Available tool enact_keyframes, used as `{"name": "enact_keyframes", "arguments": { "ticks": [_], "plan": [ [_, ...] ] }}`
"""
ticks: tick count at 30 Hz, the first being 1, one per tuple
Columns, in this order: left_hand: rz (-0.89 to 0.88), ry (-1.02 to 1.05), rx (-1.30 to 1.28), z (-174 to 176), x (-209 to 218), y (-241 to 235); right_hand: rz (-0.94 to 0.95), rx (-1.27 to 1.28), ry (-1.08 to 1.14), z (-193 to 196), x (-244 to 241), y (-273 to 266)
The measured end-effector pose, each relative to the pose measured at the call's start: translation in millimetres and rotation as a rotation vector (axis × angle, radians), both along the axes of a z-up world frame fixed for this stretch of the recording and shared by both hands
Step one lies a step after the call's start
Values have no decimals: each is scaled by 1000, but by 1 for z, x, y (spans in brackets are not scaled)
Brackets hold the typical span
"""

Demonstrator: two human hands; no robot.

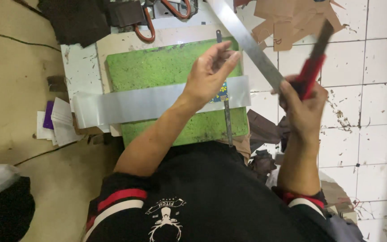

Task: Measuring and cutting transparent plastic strips using a ruler and a utility knife on a cutting mat.

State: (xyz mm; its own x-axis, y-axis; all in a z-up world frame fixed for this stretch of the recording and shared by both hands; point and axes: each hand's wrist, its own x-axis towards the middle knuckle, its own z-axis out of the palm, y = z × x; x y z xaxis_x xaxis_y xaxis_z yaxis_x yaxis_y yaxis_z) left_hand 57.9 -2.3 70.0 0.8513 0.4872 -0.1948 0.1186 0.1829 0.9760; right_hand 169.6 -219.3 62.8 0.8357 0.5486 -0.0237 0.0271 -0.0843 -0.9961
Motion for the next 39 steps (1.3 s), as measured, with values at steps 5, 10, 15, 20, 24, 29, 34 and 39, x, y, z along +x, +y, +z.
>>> {"name": "enact_keyframes", "arguments": {
  "ticks": [5,10,15,20,24,29,34,39],
  "plan": [
    [81,-161,-485,-17,27,-42,-121,-54,-53,-10,-10,-103],
    [154,-148,-503,-19,36,-53,-72,20,-64,-22,-3,-155],
    [299,-171,-672,-21,35,-40,-86,132,-4,-38,15,-179],
    [155,-161,-631,-17,27,-25,-186,232,31,-47,37,-169],
    [155,-289,-602,-9,25,-35,-577,493,196,-40,40,-121],
    [66,-397,-643,-34,14,-60,-498,676,295,-55,40,-78],
    [9,-391,-639,-43,-1,-67,-525,621,354,-45,31,-48],
    [-421,25,270,-19,-30,-31,-748,625,311,-54,48,-68]
  ]
}}
